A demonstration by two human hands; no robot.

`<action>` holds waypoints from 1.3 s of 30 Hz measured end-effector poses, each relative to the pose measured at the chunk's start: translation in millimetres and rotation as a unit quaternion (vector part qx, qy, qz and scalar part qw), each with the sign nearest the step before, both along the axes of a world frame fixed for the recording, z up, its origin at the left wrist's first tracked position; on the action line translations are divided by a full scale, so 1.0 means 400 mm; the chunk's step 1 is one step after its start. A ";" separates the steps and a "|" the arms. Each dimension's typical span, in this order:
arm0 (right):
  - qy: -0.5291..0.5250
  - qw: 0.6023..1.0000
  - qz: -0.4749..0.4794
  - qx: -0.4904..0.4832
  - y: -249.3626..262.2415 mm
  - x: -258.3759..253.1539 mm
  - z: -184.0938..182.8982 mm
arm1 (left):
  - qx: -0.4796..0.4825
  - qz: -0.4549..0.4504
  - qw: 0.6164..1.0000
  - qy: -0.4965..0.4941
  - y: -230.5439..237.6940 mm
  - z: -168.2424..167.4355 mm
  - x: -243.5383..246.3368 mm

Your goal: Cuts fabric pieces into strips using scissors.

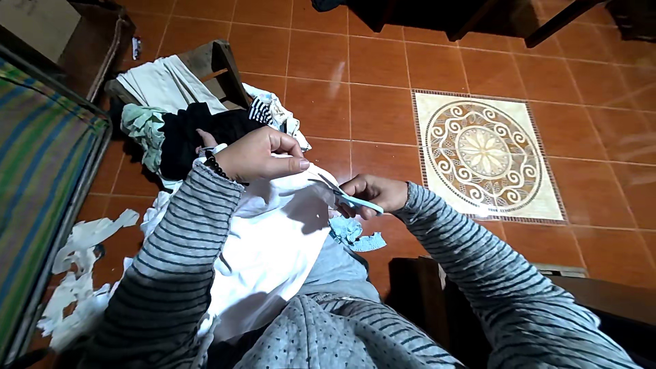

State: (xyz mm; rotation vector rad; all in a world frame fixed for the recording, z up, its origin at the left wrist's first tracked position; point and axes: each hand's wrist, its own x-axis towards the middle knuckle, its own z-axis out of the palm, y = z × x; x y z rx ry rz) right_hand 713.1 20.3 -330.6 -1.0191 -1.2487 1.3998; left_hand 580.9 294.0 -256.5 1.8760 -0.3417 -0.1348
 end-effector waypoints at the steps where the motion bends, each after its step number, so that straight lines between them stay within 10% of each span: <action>1: 0.004 1.000 0.003 0.001 0.002 0.000 0.003 | 0.003 0.002 1.000 0.002 -0.001 0.001 0.000; 39: -0.025 1.000 0.007 -0.014 0.010 0.003 0.016 | 0.006 0.017 0.999 0.028 0.031 0.023 -0.023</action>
